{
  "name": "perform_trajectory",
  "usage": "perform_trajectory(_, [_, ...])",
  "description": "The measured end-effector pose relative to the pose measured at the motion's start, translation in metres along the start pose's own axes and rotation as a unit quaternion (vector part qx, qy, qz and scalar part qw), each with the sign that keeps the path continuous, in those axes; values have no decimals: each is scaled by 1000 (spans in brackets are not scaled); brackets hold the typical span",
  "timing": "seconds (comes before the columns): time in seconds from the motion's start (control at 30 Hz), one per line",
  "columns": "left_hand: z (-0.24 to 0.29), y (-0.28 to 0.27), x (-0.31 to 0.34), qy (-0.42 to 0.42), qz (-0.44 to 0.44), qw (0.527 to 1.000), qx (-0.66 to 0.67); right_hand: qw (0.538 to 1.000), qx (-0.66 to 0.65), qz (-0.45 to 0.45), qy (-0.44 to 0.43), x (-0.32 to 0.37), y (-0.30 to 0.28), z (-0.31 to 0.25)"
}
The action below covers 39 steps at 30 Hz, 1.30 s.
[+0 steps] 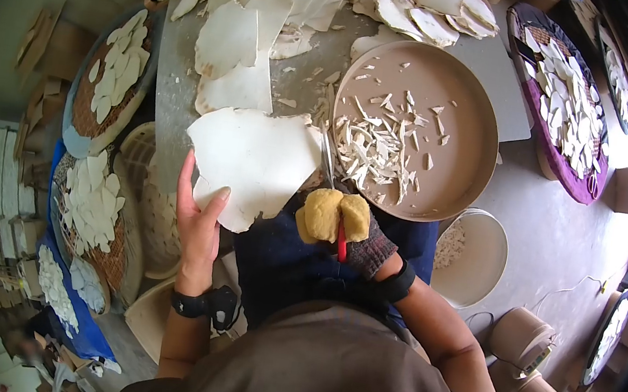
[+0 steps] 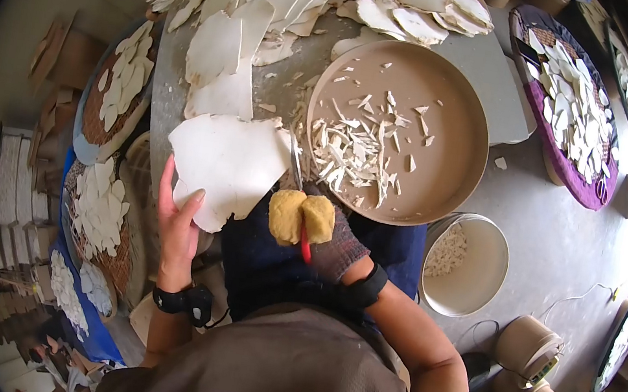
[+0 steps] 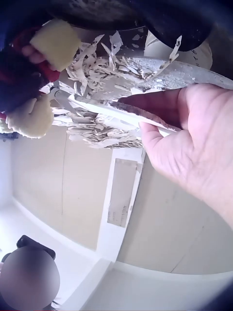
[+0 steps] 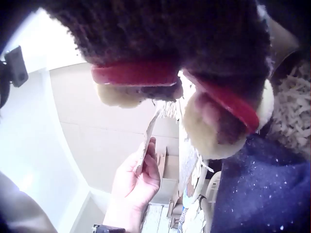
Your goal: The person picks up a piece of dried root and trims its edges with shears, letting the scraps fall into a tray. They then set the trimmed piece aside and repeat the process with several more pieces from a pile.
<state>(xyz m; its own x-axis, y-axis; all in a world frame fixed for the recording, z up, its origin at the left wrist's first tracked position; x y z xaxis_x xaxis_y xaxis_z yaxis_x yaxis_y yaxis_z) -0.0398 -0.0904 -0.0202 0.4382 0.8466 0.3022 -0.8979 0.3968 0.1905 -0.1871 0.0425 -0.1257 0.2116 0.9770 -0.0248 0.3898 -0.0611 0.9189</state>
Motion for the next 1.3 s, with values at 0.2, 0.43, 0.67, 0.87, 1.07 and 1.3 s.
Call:
perform_trajectory(0.2, [-3, -5, -5, -75, -33, 996, -29, 987, 162, 2, -8, 1, -6, -4])
perform_trajectory(0.43, [-17, -36, -17, 14, 121, 991, 50, 930, 363, -52, 14, 2, 21, -9])
perform_trajectory(0.67, [-9, -28, -29, -34, 95, 994, -28, 859, 500, -108, -27, 1, 40, -15])
perform_trajectory(0.87, [1, -20, -33, -23, 27, 997, -63, 933, 358, -45, 14, -5, 30, -12])
perform_trajectory(1.07, [4, -20, -39, -47, 4, 997, -63, 921, 380, -81, 13, -1, 48, -18])
perform_trajectory(1.3, [16, -14, -47, -35, -47, 994, -98, 957, 275, -75, 52, 2, 51, -14])
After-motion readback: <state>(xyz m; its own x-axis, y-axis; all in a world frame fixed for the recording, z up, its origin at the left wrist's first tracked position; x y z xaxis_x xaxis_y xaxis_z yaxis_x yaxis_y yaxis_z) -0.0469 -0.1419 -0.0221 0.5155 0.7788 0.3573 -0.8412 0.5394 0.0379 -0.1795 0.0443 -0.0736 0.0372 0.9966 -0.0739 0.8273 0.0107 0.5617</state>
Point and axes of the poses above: each hand's wrist, its own x-axis away from the middle knuckle, its own y-axis out of the palm, z = x × y, the point moved 8 cm from there along -x, towards the middle knuckle, and after that the axes turned 12 degrees about -y, right-handed, at the moved point
